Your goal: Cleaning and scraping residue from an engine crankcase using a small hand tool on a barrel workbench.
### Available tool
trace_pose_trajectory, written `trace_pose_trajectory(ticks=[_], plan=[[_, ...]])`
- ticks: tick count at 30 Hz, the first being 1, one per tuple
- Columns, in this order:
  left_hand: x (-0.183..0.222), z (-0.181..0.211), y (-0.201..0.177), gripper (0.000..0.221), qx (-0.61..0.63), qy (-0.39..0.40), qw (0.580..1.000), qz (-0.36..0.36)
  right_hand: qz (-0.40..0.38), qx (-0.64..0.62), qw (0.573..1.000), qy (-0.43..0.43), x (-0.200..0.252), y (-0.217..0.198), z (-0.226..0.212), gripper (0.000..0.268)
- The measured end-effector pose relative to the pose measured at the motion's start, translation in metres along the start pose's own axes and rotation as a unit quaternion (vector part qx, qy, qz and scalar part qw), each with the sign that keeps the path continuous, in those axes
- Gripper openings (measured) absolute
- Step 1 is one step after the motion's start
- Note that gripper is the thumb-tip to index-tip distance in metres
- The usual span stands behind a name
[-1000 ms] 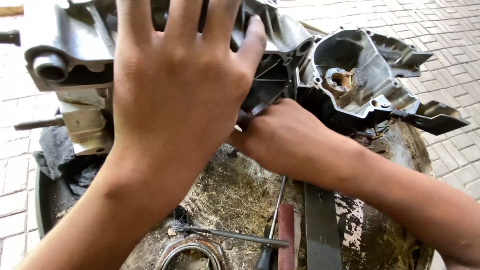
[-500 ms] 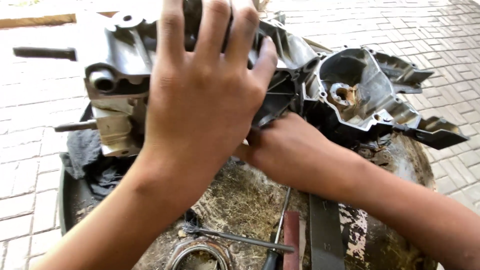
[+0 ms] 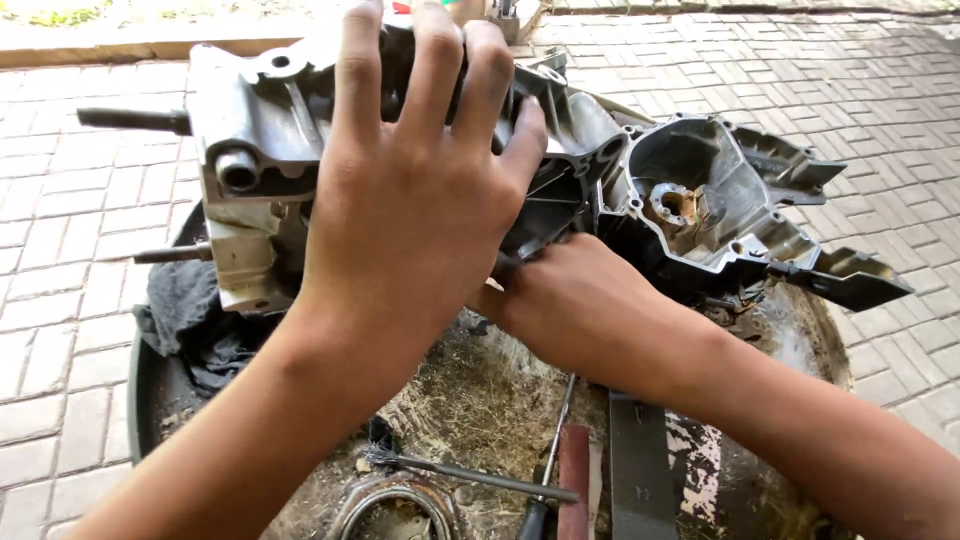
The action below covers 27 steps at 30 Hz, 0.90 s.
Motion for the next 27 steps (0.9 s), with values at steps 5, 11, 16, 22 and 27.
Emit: trace_pose_trajectory(ticks=[5,11,16,22,27], plan=[[0.005,0.003,0.003,0.013,-0.013,0.003,1.000,-0.005,-0.027,0.019,0.999,0.028,-0.004,0.014,0.010,0.013],[0.005,-0.003,0.001,0.012,-0.009,-0.008,1.000,0.007,-0.082,0.044,0.995,0.045,-0.006,0.020,0.011,0.006],[-0.002,-0.001,-0.001,0.014,-0.001,0.001,1.000,-0.004,-0.160,0.036,0.983,0.085,0.006,0.013,0.014,0.015],[-0.006,-0.003,-0.002,0.026,-0.015,0.005,1.000,-0.022,-0.080,0.086,0.991,0.071,0.001,0.007,0.006,0.013],[-0.005,-0.005,-0.005,0.019,-0.017,-0.003,1.000,0.002,-0.013,0.127,0.989,0.068,-0.006,0.015,0.013,0.012]])
Point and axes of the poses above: each hand's wrist, its own x-axis away from the middle knuckle, its own y-axis out of the palm, z = x × y, the point moved 9 cm from there along -x, towards the middle knuckle, and after that the axes turned 1 degree about z, right-handed, at the moved point
